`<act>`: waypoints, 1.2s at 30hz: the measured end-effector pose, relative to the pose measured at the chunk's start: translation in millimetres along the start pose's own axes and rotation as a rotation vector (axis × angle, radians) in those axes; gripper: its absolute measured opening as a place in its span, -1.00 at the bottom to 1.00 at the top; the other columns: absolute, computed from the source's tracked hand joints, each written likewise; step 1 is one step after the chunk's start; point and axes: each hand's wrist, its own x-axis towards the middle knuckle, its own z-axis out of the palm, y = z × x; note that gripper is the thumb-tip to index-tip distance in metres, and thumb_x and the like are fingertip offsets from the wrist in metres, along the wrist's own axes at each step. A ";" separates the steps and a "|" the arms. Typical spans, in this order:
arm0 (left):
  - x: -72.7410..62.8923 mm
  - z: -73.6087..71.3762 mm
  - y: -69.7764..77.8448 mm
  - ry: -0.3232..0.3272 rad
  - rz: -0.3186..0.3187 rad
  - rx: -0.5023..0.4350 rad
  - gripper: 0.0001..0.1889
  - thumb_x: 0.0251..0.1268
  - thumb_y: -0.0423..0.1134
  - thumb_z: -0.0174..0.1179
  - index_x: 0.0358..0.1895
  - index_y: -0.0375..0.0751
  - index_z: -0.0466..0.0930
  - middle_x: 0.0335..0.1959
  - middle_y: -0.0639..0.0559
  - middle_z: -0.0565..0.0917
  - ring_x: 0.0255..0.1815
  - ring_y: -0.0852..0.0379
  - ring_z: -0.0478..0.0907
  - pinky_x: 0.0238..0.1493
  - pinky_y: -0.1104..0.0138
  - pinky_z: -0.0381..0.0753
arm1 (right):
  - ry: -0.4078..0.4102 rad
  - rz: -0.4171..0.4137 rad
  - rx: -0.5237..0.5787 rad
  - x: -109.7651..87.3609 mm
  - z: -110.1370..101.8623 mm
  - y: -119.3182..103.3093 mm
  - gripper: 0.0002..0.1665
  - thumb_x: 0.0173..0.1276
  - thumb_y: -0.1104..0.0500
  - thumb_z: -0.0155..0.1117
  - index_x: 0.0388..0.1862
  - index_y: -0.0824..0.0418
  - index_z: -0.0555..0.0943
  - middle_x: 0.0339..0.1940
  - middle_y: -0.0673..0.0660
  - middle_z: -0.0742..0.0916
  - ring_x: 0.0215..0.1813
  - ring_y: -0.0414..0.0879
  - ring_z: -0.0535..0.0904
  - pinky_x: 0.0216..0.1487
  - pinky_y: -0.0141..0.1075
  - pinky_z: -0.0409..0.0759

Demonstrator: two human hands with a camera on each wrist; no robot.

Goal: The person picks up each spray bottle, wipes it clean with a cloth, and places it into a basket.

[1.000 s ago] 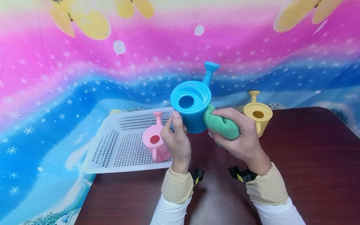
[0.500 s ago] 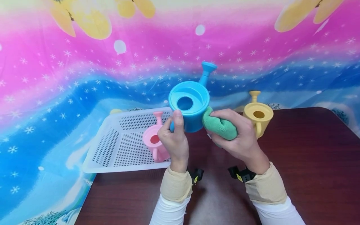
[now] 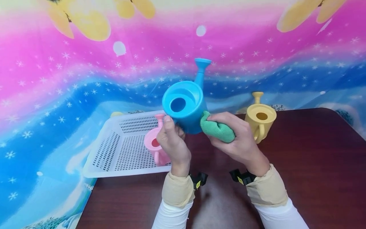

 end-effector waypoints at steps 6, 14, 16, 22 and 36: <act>1.8 1.2 2.3 0.061 0.005 -0.067 -0.47 0.52 -0.14 -0.10 -0.63 -0.37 0.01 -0.75 0.19 0.12 -0.74 0.25 0.01 -0.62 0.37 -0.10 | -0.039 0.015 -0.021 -0.5 1.5 4.7 -0.49 0.07 0.37 0.57 0.06 0.18 0.73 0.00 0.15 0.81 0.08 -0.11 0.68 0.26 -0.41 0.54; 3.5 -1.6 3.8 0.093 0.053 -0.103 -0.49 0.52 -0.11 -0.13 -0.66 -0.25 0.04 -0.74 0.16 0.13 -0.70 0.22 0.07 -0.59 0.39 -0.02 | -0.083 0.031 -0.085 -3.8 2.3 14.1 -0.41 0.04 0.41 0.59 0.10 0.10 0.73 0.05 0.14 0.81 0.11 -0.04 0.70 0.23 -0.37 0.56; 3.4 -2.8 3.4 0.086 0.064 -0.109 -0.49 0.53 -0.11 -0.15 -0.65 -0.27 0.06 -0.74 0.14 0.15 -0.69 0.21 0.09 -0.58 0.39 0.01 | -0.090 0.035 -0.097 -4.0 2.0 15.7 -0.40 0.04 0.40 0.60 0.10 0.09 0.73 0.06 0.13 0.81 0.11 -0.03 0.70 0.21 -0.36 0.56; 2.2 -3.1 3.8 0.098 0.060 -0.126 -0.50 0.53 -0.11 -0.15 -0.67 -0.18 0.07 -0.74 0.15 0.16 -0.70 0.21 0.10 -0.59 0.40 0.02 | -0.092 0.028 -0.106 -2.8 2.0 16.8 -0.39 0.03 0.39 0.60 0.11 0.08 0.73 0.05 0.14 0.81 0.10 -0.02 0.71 0.19 -0.35 0.57; -5.2 2.2 -4.5 -0.029 0.100 0.043 -0.32 0.61 0.03 0.05 -0.65 -0.38 0.08 -0.74 0.04 0.12 -0.70 0.23 0.10 -0.58 0.39 0.02 | -0.028 0.010 -0.059 -2.3 6.6 3.4 -0.46 0.04 0.35 0.62 0.07 0.14 0.74 0.01 0.15 0.82 0.11 -0.02 0.71 0.29 -0.36 0.57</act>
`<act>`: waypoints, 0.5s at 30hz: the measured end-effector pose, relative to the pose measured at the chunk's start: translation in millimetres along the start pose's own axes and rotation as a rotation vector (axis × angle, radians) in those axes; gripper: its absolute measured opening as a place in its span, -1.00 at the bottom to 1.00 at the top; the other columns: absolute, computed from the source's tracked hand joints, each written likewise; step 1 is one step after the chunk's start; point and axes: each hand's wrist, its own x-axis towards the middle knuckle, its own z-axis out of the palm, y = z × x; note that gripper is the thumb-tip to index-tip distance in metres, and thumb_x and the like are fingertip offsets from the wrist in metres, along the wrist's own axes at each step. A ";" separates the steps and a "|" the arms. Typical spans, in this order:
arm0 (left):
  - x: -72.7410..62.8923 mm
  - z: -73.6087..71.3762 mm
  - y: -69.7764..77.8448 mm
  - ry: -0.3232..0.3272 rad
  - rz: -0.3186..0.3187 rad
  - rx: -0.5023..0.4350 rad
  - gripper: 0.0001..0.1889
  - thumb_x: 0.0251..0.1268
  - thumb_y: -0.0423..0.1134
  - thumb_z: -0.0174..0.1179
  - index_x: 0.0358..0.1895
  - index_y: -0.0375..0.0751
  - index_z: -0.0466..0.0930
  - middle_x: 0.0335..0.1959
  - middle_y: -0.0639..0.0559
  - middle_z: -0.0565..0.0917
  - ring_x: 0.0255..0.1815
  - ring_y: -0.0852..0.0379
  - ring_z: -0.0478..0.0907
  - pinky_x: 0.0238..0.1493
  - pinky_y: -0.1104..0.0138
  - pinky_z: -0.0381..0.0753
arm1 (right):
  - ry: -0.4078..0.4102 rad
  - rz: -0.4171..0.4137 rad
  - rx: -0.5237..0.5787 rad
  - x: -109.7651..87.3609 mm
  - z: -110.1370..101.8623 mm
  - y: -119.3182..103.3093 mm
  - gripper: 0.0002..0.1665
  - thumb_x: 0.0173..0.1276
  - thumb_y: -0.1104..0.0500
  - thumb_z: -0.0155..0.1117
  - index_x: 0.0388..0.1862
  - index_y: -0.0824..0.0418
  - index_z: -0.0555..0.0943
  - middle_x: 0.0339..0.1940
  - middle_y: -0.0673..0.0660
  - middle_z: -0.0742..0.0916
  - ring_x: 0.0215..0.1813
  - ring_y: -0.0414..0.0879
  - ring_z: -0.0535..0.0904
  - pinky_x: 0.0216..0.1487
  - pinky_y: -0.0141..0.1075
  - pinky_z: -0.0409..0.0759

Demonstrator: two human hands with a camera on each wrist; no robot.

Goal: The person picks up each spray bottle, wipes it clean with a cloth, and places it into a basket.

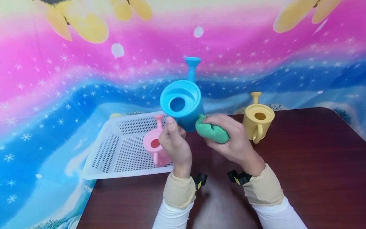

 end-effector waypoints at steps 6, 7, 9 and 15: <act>-4.7 2.8 -2.7 -0.047 -0.009 -0.004 -0.34 0.61 -0.02 0.04 -0.68 -0.37 0.10 -0.77 0.00 0.13 -0.70 0.26 0.13 -0.59 0.43 0.10 | 0.068 0.020 0.016 0.3 -4.1 -4.5 -0.46 0.04 0.36 0.63 0.06 0.21 0.74 0.01 0.18 0.81 0.14 -0.07 0.69 0.30 -0.38 0.55; -5.2 3.2 -3.1 -0.055 -0.010 -0.010 -0.33 0.62 -0.01 0.04 -0.68 -0.37 0.11 -0.77 -0.02 0.13 -0.71 0.25 0.14 -0.59 0.43 0.11 | 0.077 0.023 0.018 0.6 -5.0 -5.2 -0.46 0.03 0.37 0.63 0.06 0.21 0.73 0.01 0.19 0.81 0.14 -0.07 0.69 0.30 -0.38 0.55; -6.3 4.0 -4.0 -0.076 -0.008 -0.013 -0.31 0.64 0.03 0.03 -0.68 -0.38 0.14 -0.77 -0.08 0.16 -0.72 0.23 0.17 -0.60 0.44 0.16 | 0.097 0.027 0.016 1.3 -6.6 -6.3 -0.45 0.03 0.39 0.62 0.07 0.22 0.73 0.01 0.20 0.80 0.13 -0.08 0.68 0.28 -0.38 0.55; -9.1 6.3 -4.4 -0.141 0.005 0.047 -0.27 0.68 0.08 -0.02 -0.67 -0.42 0.25 -0.75 -0.23 0.27 -0.71 0.19 0.27 -0.63 0.40 0.26 | 0.156 0.018 0.016 2.7 -12.0 -9.1 -0.41 -0.02 0.44 0.60 0.07 0.24 0.73 0.00 0.24 0.80 0.09 -0.14 0.67 0.23 -0.39 0.55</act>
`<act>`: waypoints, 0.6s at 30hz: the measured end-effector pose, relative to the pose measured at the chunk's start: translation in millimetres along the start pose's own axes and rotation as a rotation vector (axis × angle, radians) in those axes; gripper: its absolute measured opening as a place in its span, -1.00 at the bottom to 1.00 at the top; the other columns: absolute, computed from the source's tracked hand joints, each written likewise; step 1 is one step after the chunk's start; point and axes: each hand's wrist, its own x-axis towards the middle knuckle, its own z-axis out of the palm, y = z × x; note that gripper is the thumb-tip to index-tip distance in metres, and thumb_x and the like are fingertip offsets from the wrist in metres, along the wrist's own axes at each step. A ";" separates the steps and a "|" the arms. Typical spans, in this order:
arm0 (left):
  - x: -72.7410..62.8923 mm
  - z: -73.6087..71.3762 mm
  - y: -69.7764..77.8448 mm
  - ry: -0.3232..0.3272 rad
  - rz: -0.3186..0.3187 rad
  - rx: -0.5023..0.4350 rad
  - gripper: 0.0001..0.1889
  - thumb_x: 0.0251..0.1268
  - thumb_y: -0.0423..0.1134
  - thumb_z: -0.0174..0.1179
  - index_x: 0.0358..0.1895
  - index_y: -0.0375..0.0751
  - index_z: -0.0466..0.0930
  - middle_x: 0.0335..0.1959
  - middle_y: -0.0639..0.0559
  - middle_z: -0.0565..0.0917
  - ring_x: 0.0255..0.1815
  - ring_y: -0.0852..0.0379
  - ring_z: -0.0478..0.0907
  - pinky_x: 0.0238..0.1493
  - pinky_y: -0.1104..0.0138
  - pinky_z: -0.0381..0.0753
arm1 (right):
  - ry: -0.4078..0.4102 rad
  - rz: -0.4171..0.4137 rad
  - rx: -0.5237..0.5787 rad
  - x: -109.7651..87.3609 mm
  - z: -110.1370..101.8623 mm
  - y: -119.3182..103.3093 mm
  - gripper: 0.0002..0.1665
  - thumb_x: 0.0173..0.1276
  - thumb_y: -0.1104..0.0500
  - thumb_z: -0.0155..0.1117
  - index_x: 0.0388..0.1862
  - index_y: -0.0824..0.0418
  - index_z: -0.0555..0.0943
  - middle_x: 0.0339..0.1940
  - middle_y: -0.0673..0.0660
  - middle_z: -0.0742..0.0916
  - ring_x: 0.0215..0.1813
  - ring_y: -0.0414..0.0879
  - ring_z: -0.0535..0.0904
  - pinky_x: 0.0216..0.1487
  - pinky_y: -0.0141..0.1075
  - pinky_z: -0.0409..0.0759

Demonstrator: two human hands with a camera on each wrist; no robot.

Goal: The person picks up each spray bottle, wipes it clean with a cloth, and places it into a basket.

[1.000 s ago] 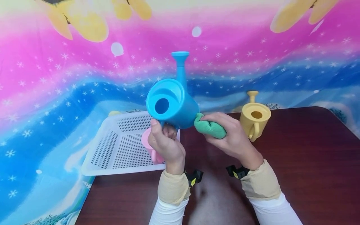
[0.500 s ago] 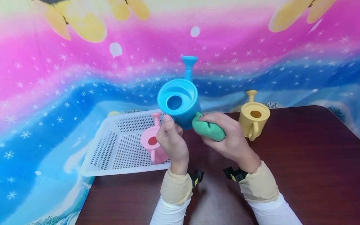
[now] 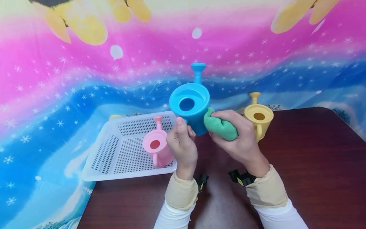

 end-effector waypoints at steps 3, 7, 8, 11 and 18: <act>-0.7 0.1 0.2 -0.024 -0.005 0.022 -0.28 0.69 0.07 -0.05 -0.68 -0.39 0.22 -0.76 -0.22 0.25 -0.71 0.20 0.26 -0.64 0.40 0.24 | 0.024 -0.015 0.026 0.7 -1.3 -2.6 -0.40 -0.03 0.47 0.59 0.08 0.28 0.72 0.00 0.26 0.79 0.10 -0.18 0.66 0.24 -0.39 0.55; -0.8 -0.5 -0.4 -0.046 -0.033 0.019 -0.29 0.70 0.06 -0.07 -0.68 -0.36 0.17 -0.77 -0.18 0.20 -0.73 0.21 0.21 -0.63 0.45 0.20 | 0.038 -0.038 0.047 1.0 -2.5 -6.9 -0.44 0.04 0.40 0.59 0.09 0.33 0.70 0.01 0.30 0.78 0.16 -0.17 0.66 0.29 -0.35 0.56; -0.8 -0.7 -0.4 -0.050 -0.041 0.016 -0.30 0.70 0.06 -0.07 -0.68 -0.35 0.16 -0.77 -0.17 0.19 -0.73 0.22 0.21 -0.63 0.45 0.19 | 0.038 -0.034 0.049 1.2 -2.6 -7.9 -0.45 0.06 0.39 0.60 0.09 0.32 0.70 0.02 0.30 0.78 0.16 -0.18 0.66 0.29 -0.35 0.55; -0.7 -1.4 -0.8 -0.058 -0.060 0.013 -0.30 0.70 0.05 -0.08 -0.68 -0.35 0.16 -0.78 -0.16 0.18 -0.73 0.22 0.20 -0.63 0.44 0.18 | 0.028 -0.016 0.031 1.2 -3.0 -10.3 -0.43 0.05 0.39 0.61 0.11 0.31 0.70 0.03 0.28 0.78 0.16 -0.17 0.66 0.31 -0.36 0.55; 1.3 -3.8 1.3 -0.069 -0.080 0.066 -0.29 0.67 0.08 -0.02 -0.68 -0.36 0.20 -0.77 -0.17 0.22 -0.72 0.19 0.23 -0.62 0.40 0.16 | 0.003 0.019 -0.009 2.3 -1.7 -13.5 -0.34 -0.06 0.52 0.59 0.11 0.25 0.72 0.03 0.24 0.79 0.13 -0.14 0.66 0.30 -0.39 0.55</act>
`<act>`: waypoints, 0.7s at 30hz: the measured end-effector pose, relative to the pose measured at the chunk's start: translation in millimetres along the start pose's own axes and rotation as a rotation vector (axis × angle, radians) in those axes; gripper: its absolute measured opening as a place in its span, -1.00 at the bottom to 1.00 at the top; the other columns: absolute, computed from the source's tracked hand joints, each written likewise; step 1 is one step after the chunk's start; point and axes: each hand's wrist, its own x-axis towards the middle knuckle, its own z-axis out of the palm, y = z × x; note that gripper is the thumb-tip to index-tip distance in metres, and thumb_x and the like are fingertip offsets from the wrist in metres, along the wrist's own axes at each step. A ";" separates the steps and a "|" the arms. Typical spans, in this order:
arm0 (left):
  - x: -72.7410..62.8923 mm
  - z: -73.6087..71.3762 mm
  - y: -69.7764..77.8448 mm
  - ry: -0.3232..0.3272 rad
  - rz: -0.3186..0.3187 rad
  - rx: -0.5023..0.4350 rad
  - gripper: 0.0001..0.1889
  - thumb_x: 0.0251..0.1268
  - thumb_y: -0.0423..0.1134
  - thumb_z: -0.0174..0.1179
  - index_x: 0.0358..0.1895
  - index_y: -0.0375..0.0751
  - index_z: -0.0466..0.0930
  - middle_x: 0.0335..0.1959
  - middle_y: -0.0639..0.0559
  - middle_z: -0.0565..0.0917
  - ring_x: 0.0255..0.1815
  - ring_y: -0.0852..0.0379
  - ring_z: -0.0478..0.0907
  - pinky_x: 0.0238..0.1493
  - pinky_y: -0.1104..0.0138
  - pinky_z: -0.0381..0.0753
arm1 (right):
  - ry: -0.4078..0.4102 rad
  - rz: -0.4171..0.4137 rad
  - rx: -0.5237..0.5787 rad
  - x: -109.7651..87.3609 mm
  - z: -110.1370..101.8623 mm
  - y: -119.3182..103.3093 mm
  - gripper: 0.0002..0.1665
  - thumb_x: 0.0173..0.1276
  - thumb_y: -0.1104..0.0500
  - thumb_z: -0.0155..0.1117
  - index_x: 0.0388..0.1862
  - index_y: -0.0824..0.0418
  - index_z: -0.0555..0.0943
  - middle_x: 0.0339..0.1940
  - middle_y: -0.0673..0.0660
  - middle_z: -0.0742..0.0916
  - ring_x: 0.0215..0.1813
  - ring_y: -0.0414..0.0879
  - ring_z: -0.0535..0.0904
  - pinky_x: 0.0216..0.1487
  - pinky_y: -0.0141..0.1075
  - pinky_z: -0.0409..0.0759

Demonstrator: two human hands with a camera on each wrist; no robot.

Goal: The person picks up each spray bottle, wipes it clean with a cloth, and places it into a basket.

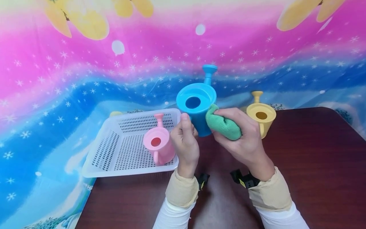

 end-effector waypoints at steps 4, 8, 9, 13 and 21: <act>0.9 -1.8 2.3 -0.009 -0.024 0.099 -0.36 0.59 0.06 0.11 -0.64 -0.33 0.27 -0.74 -0.15 0.26 -0.65 0.19 0.28 -0.56 0.40 0.23 | -0.012 -0.006 -0.028 1.0 1.8 3.8 -0.40 0.00 0.46 0.59 0.10 0.25 0.72 0.03 0.24 0.79 0.13 -0.11 0.68 0.29 -0.40 0.54; 1.5 -2.9 1.8 -0.028 -0.021 0.072 -0.40 0.62 -0.02 0.04 -0.63 -0.36 0.25 -0.74 -0.16 0.23 -0.64 0.22 0.24 -0.56 0.40 0.21 | -0.036 -0.010 -0.056 -0.2 3.9 8.8 -0.44 0.06 0.38 0.60 0.11 0.26 0.72 0.04 0.25 0.79 0.12 -0.09 0.68 0.29 -0.40 0.53; 2.0 -3.1 1.6 -0.028 -0.019 0.042 -0.40 0.64 -0.04 -0.01 -0.63 -0.37 0.23 -0.75 -0.12 0.22 -0.66 0.23 0.22 -0.57 0.41 0.19 | -0.044 -0.008 -0.056 -0.4 4.4 9.4 -0.45 0.07 0.37 0.60 0.11 0.26 0.72 0.04 0.24 0.79 0.12 -0.08 0.68 0.29 -0.40 0.53; 4.6 -4.7 0.7 -0.014 -0.011 -0.051 -0.38 0.68 -0.09 -0.17 -0.66 -0.39 0.17 -0.76 -0.08 0.18 -0.71 0.23 0.16 -0.61 0.42 0.14 | -0.081 0.011 -0.050 -1.1 6.8 10.2 -0.45 0.09 0.35 0.61 0.11 0.25 0.71 0.07 0.22 0.79 0.14 -0.08 0.67 0.31 -0.39 0.53; 5.9 -8.3 2.3 0.034 -0.014 -0.057 -0.41 0.66 -0.11 -0.15 -0.64 -0.42 0.20 -0.74 -0.17 0.21 -0.71 0.24 0.21 -0.61 0.46 0.21 | -0.097 0.030 -0.071 -5.0 14.1 14.3 -0.42 0.06 0.40 0.61 0.11 0.15 0.73 0.03 0.13 0.81 0.11 -0.06 0.69 0.25 -0.42 0.53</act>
